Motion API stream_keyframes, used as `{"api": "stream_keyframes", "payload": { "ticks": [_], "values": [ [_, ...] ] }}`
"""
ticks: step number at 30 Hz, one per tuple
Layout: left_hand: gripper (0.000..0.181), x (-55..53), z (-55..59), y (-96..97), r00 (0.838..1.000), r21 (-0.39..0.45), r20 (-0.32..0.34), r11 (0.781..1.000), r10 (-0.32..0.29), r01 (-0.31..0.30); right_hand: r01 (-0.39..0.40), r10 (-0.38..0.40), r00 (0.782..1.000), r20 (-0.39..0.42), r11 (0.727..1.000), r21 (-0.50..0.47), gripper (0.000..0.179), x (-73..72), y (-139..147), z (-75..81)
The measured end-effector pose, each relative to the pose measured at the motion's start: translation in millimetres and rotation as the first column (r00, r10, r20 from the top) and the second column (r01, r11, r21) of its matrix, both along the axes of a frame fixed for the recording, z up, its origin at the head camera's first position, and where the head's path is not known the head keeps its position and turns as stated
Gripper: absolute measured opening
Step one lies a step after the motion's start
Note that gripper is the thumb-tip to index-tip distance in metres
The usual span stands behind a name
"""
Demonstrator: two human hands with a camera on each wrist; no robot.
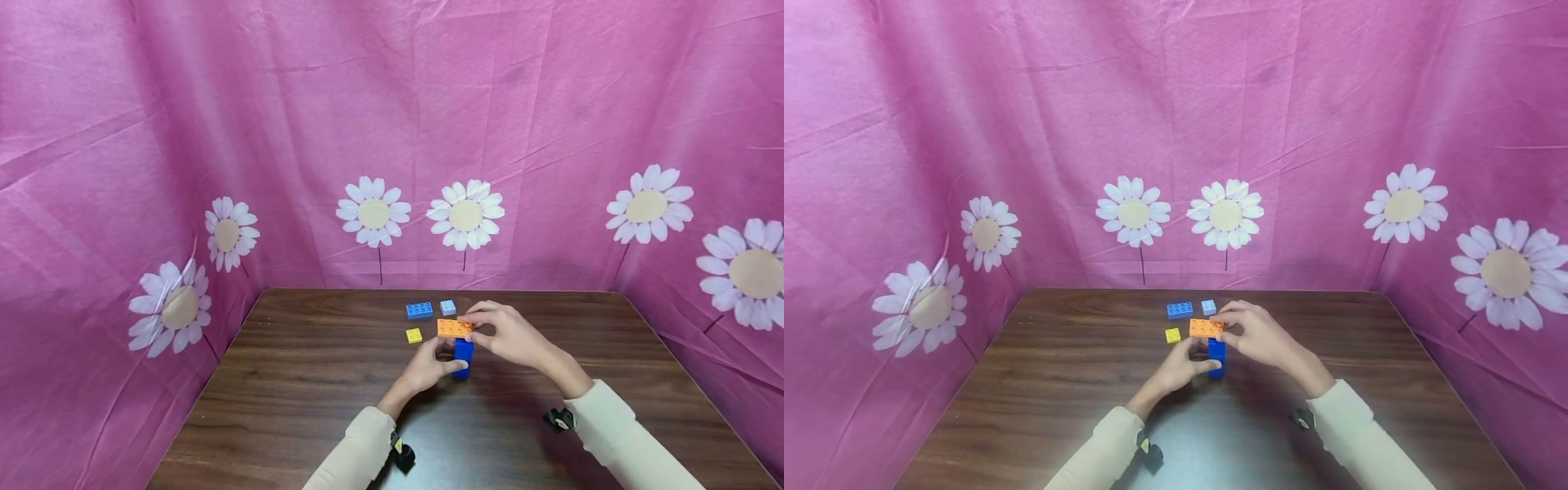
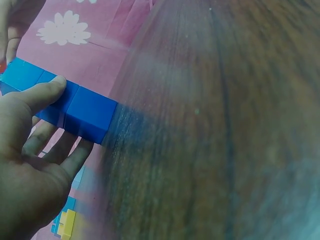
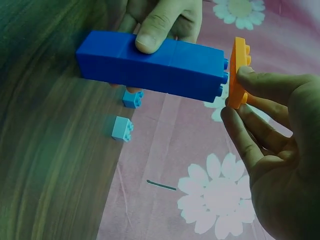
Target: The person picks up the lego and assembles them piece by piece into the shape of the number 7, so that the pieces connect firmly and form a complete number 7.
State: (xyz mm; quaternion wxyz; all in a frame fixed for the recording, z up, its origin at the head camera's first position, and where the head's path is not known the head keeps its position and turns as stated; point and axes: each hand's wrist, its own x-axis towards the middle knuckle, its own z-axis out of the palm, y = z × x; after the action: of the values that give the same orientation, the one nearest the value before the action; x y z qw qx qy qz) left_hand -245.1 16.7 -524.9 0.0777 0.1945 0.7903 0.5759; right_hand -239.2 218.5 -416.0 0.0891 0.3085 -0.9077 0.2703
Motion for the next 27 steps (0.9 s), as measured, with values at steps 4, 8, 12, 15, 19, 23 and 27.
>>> {"api": "stream_keyframes", "payload": {
  "ticks": [4,8,12,15,19,23,27],
  "values": [
    [0.044,0.9,-0.6,-1.0,1.000,-0.005,0.009,1.000,-0.003,0.003,-0.024,0.024,1.000,0.019,1.000,0.000,0.033,1.3,0,-3.2],
    [0.046,0.3,-0.6,-1.2,1.000,0.005,0.005,1.000,-0.012,0.012,-0.023,0.023,0.999,0.033,1.000,0.004,0.034,2.3,0,-5.4],
    [0.046,-1.3,-0.4,-1.4,1.000,0.019,0.001,1.000,-0.016,0.016,-0.015,0.014,0.999,0.037,1.000,0.013,0.035,1.8,0,-6.1],
    [0.048,-1.5,0.6,-2.2,0.999,0.032,0.013,0.999,-0.035,0.034,-0.011,0.011,0.999,0.043,1.000,0.015,0.034,1.6,-1,-6.4],
    [0.052,-0.5,8.2,-6.4,0.994,0.148,0.068,0.987,-0.080,0.069,-0.021,0.021,0.997,0.068,1.000,0.008,0.034,1.9,0,-8.0],
    [0.051,-0.2,21.0,-12.0,0.996,0.341,0.036,0.938,-0.081,0.064,-0.036,0.036,0.998,0.057,0.999,0.002,0.033,1.0,1,-9.6],
    [0.044,-1.0,28.6,-14.1,0.997,0.399,-0.071,0.915,-0.033,0.059,-0.036,0.036,0.998,0.047,0.999,-0.006,0.031,1.3,2,-9.6]
  ]
}}
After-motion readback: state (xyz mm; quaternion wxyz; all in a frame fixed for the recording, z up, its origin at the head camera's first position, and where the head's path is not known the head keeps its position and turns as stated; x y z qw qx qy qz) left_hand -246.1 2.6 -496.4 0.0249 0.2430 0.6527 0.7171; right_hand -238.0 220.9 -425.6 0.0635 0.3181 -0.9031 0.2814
